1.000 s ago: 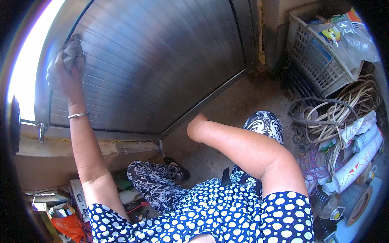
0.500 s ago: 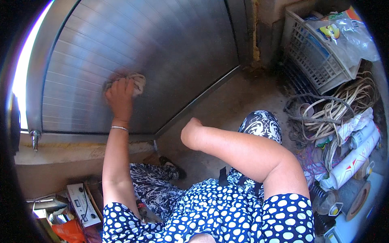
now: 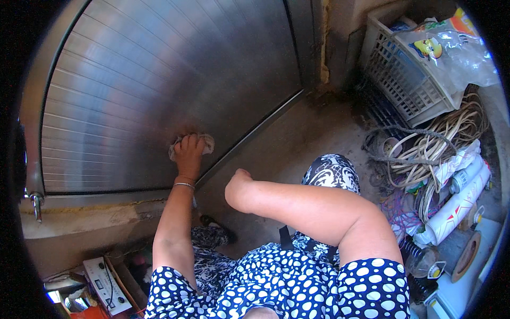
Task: The person sits on the floor and wipes a large metal door with a cloth. They clean the surface in circular and vertical motions, covering the lower and middle sections of the door.
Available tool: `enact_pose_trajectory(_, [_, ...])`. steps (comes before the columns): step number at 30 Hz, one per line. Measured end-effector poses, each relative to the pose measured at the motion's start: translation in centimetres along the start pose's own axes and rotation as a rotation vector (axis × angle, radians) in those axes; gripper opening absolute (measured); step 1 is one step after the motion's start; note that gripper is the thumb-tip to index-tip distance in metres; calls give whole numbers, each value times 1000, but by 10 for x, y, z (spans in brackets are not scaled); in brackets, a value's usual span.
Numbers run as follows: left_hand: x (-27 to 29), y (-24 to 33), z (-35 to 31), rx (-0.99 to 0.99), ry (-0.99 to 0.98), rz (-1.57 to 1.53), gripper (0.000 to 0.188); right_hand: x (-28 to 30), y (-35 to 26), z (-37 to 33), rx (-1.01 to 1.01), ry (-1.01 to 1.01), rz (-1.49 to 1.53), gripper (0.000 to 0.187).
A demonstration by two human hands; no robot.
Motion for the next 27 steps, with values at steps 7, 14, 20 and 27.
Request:
enact_pose_trajectory(7, [80, -60, 48, 212, 144, 15, 46, -5, 11, 3, -23, -12, -19, 25])
enact_pose_trajectory(14, [230, -140, 128, 222, 572, 261, 60, -4, 20, 8, -87, -4, -3, 23])
enact_pose_trajectory(20, [275, -165, 178, 233, 689, 350, 59, -9, 33, 3, -135, -13, 7, 21])
enact_pose_trajectory(27, [204, -103, 164, 124, 469, 426, 40, -1, 21, 2, -97, 32, 1, 24])
Point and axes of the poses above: each hand's wrist, its own z-axis towards the middle knuckle, its own x-axis out of the back of the hand, y = z × x, the point moved 10 cm from there along z, towards the middle knuckle, and after that the axes turned 14 degrees about y, right-handed, at the moved point
